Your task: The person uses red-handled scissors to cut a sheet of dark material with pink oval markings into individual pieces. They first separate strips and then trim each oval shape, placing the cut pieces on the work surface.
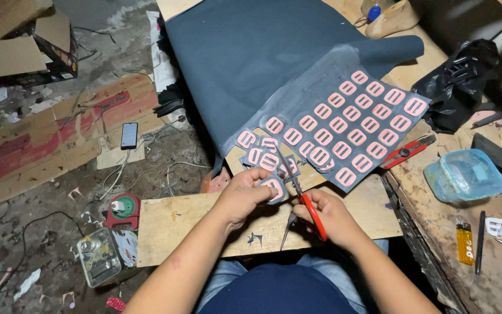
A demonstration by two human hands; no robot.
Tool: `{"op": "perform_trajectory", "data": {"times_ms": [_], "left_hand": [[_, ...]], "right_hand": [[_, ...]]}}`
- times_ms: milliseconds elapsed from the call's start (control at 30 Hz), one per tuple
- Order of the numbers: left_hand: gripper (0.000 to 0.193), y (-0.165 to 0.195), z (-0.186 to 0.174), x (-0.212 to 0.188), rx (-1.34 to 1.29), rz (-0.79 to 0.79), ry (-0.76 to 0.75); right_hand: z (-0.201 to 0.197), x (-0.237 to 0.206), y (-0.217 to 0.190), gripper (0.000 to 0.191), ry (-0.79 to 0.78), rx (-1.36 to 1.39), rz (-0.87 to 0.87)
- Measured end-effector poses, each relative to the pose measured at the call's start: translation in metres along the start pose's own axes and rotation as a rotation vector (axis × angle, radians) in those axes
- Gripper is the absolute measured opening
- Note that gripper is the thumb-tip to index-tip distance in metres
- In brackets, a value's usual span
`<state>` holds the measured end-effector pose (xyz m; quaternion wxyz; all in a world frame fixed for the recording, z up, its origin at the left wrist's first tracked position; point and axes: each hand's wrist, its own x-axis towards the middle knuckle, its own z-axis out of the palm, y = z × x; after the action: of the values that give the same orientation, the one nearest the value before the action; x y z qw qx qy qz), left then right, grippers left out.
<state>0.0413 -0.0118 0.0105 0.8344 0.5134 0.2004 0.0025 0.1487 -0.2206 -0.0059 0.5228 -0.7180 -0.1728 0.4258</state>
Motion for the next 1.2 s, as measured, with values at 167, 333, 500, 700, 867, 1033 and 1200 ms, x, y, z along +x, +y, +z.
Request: {"op": "perform_trajectory", "data": {"times_ms": [167,333,500,700,867,1033,1200], "left_hand": [[0.039,-0.017,0.012,-0.005,0.209,0.01,-0.159],[0.039,-0.02,0.012,0.002,0.403,0.206,0.037],[0.027,0.0,0.01,0.006,1.038,0.665,0.371],[0.052,0.026,0.013,0.017,1.338,0.785,0.395],[0.056,0.031,0.013,0.015,1.426,0.838,0.346],[0.052,0.028,0.012,0.008,1.369,0.728,0.303],[0.047,0.016,0.003,0.014,1.119,0.647,0.314]], "right_hand": [[0.007,0.005,0.006,0.039,0.05,0.224,-0.259],[-0.021,0.021,0.001,0.038,0.182,0.176,-0.265],[-0.062,0.039,-0.029,0.04,0.418,0.125,-0.283],[-0.064,0.038,-0.038,0.039,0.466,-0.221,-0.249],[-0.029,0.021,-0.013,0.037,0.28,-0.158,-0.161],[-0.008,0.018,-0.006,0.034,0.169,-0.108,-0.066],[-0.002,0.017,-0.002,0.039,0.109,-0.039,-0.022]]}}
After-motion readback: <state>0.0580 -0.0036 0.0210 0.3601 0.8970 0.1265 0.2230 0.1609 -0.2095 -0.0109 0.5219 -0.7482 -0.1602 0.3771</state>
